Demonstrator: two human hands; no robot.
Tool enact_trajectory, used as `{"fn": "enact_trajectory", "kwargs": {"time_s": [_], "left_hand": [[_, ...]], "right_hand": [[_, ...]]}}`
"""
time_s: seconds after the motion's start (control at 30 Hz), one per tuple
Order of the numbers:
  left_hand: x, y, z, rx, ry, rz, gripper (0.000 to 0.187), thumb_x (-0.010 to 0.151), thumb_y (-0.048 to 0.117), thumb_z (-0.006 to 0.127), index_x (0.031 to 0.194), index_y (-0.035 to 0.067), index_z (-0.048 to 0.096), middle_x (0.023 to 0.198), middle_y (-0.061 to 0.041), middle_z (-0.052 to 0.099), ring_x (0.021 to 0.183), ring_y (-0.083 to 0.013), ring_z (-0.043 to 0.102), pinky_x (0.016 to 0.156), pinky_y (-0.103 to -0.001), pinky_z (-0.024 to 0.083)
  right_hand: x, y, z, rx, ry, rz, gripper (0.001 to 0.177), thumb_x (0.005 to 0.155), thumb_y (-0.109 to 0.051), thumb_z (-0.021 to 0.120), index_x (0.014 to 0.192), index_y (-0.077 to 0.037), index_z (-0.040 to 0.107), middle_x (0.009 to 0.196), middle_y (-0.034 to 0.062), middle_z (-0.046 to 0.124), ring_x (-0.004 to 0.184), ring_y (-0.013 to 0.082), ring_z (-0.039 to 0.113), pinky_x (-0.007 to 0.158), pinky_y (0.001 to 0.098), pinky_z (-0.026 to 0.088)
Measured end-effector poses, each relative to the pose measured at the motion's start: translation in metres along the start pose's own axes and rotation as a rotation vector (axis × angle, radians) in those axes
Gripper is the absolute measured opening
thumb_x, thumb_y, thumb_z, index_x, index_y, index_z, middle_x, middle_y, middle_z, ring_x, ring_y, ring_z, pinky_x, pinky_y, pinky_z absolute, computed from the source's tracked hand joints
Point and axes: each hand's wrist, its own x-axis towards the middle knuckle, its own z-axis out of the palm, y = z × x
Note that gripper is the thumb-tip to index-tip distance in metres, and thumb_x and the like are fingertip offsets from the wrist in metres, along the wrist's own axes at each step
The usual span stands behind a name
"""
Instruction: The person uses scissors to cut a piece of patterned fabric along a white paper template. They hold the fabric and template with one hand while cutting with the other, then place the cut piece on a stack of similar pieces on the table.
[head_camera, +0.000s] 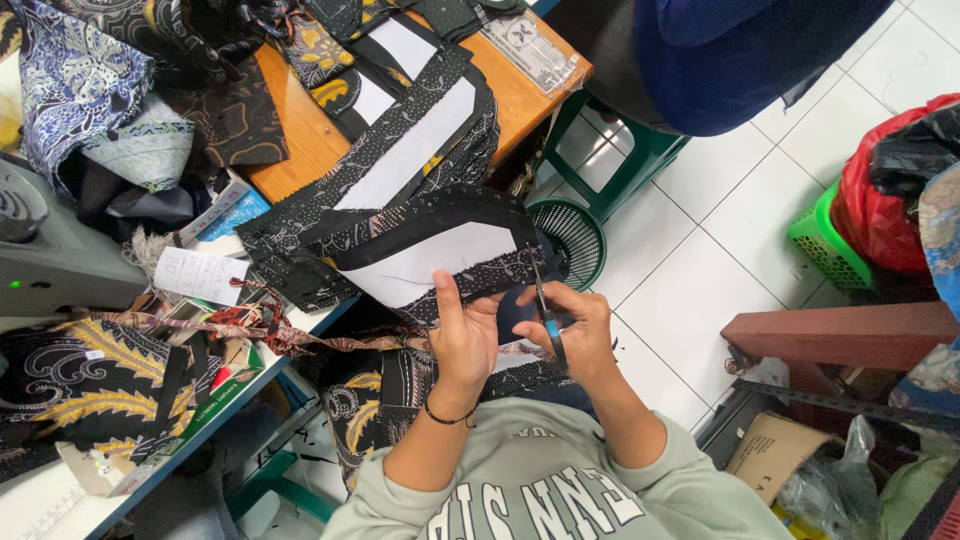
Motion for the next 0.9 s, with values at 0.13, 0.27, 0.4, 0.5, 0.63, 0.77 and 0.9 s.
{"fn": "enact_trajectory", "kwargs": {"time_s": [0.13, 0.27, 0.4, 0.5, 0.63, 0.77, 0.9], "left_hand": [[0.000, -0.001, 0.003, 0.007, 0.003, 0.024, 0.068, 0.111, 0.051, 0.030, 0.132, -0.009, 0.055, 0.112, -0.025, 0.072, 0.102, -0.0322, 0.072, 0.097, -0.041, 0.055], [0.001, -0.002, 0.002, -0.028, 0.017, 0.075, 0.061, 0.118, 0.045, 0.032, 0.134, -0.009, 0.055, 0.115, -0.024, 0.071, 0.105, -0.0321, 0.070, 0.100, -0.043, 0.054], [0.001, -0.003, 0.003, 0.053, -0.016, 0.047, 0.061, 0.113, 0.045, 0.030, 0.132, -0.007, 0.056, 0.120, -0.021, 0.070, 0.110, -0.0296, 0.069, 0.103, -0.041, 0.052], [0.000, -0.004, 0.005, 0.092, -0.042, 0.036, 0.062, 0.114, 0.045, 0.029, 0.132, -0.007, 0.056, 0.124, -0.019, 0.069, 0.113, -0.0290, 0.068, 0.106, -0.041, 0.051], [-0.002, -0.005, 0.005, 0.107, -0.087, -0.018, 0.066, 0.113, 0.047, 0.026, 0.132, -0.007, 0.057, 0.123, -0.020, 0.070, 0.114, -0.0290, 0.068, 0.107, -0.041, 0.049], [-0.002, -0.010, -0.004, 0.139, -0.086, 0.033, 0.063, 0.115, 0.045, 0.028, 0.133, -0.008, 0.057, 0.123, -0.021, 0.069, 0.113, -0.0315, 0.068, 0.108, -0.044, 0.049], [-0.001, -0.016, -0.016, 0.110, -0.113, -0.073, 0.071, 0.114, 0.050, 0.024, 0.131, -0.010, 0.059, 0.122, -0.022, 0.071, 0.115, -0.0285, 0.067, 0.109, -0.040, 0.047]], "right_hand": [[-0.001, 0.001, 0.002, -0.013, 0.026, -0.025, 0.041, 0.075, -0.031, 0.091, 0.096, -0.002, 0.072, 0.065, -0.0044, 0.061, 0.056, 0.0014, 0.052, 0.051, 0.0193, 0.039], [0.001, -0.002, 0.003, -0.069, 0.042, -0.051, 0.043, 0.073, -0.033, 0.091, 0.095, -0.001, 0.073, 0.067, -0.0022, 0.062, 0.055, 0.0022, 0.051, 0.050, 0.0191, 0.037], [0.002, -0.007, 0.000, 0.030, 0.006, 0.071, 0.047, 0.071, -0.037, 0.089, 0.097, -0.001, 0.072, 0.062, -0.0023, 0.065, 0.052, 0.0019, 0.059, 0.047, 0.0182, 0.042], [0.007, -0.007, -0.004, 0.031, -0.007, -0.145, 0.048, 0.079, -0.040, 0.089, 0.099, -0.001, 0.070, 0.073, -0.0024, 0.066, 0.065, 0.0026, 0.062, 0.059, 0.0185, 0.048], [0.006, -0.005, -0.007, -0.018, 0.023, -0.110, 0.047, 0.076, -0.038, 0.091, 0.096, 0.000, 0.072, 0.069, -0.0018, 0.064, 0.062, 0.0040, 0.059, 0.056, 0.0202, 0.046], [0.004, 0.000, -0.006, 0.011, 0.055, 0.046, 0.047, 0.069, -0.035, 0.092, 0.093, 0.000, 0.073, 0.064, -0.0011, 0.064, 0.054, 0.0043, 0.056, 0.050, 0.0210, 0.042], [0.005, 0.003, -0.008, 0.015, 0.026, -0.002, 0.047, 0.073, -0.037, 0.093, 0.096, -0.001, 0.073, 0.073, -0.0027, 0.067, 0.064, 0.0030, 0.059, 0.056, 0.0197, 0.045]]}}
